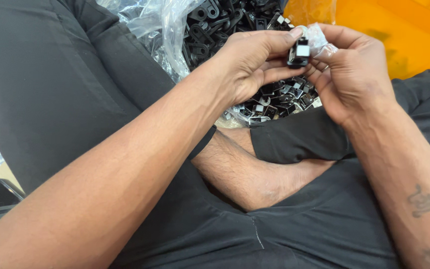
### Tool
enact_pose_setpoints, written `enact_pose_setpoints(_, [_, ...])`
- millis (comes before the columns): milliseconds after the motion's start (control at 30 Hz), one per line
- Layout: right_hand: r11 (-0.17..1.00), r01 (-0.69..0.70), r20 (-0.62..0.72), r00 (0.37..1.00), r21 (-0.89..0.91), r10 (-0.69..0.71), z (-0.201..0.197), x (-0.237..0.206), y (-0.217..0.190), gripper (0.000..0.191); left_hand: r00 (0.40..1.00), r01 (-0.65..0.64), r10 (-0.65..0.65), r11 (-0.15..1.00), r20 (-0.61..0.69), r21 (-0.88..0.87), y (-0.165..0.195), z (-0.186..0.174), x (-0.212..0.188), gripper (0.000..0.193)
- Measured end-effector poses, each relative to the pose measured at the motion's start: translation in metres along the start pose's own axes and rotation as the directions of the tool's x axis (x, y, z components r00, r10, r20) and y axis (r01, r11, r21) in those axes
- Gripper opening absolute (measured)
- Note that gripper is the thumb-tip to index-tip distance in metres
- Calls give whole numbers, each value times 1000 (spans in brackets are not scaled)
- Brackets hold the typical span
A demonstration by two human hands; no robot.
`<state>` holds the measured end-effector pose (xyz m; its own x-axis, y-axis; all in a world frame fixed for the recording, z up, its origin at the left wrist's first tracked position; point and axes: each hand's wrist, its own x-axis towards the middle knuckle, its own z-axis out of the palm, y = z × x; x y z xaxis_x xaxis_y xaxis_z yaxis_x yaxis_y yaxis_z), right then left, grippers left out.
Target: The person sits cross-legged on the floor with a large bag of small black metal hinge parts beside them. They pick up hinge halves one at a time, insert a small metal pin or screw through the aligned holes by hand, press it into place, and set the assembled hinge back onto the pile, repeating this continuously.
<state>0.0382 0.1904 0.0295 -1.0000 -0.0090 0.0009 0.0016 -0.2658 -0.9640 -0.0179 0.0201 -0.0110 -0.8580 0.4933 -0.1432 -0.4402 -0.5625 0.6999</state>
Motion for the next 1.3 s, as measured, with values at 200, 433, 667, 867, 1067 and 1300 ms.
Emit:
enact_pose_setpoints(200, [997,72,-57,996,6,-71,-3,-2,-2,16,997,-82,82,996,7,46,4,4,0,25])
enact_pose_setpoints(433, [991,33,-11,999,-127,-34,-4,10,-6,10,994,-73,84,985,-66,156,1,6,-6,22])
enact_pose_setpoints(667, [915,55,51,998,-399,-38,-4,21,-15,11,992,-8,48,949,-116,316,11,9,-5,23])
enact_pose_setpoints(867, [880,-4,-17,1000,-476,-4,-7,29,-8,13,980,112,-20,880,-199,462,20,6,-7,21])
enact_pose_setpoints(1067, [968,-215,38,974,-129,221,-10,22,-2,14,977,86,-11,937,-215,340,17,5,-13,22])
enact_pose_setpoints(1300, [985,-116,-50,991,131,123,2,9,5,22,960,-241,270,933,-78,268,3,13,-12,32])
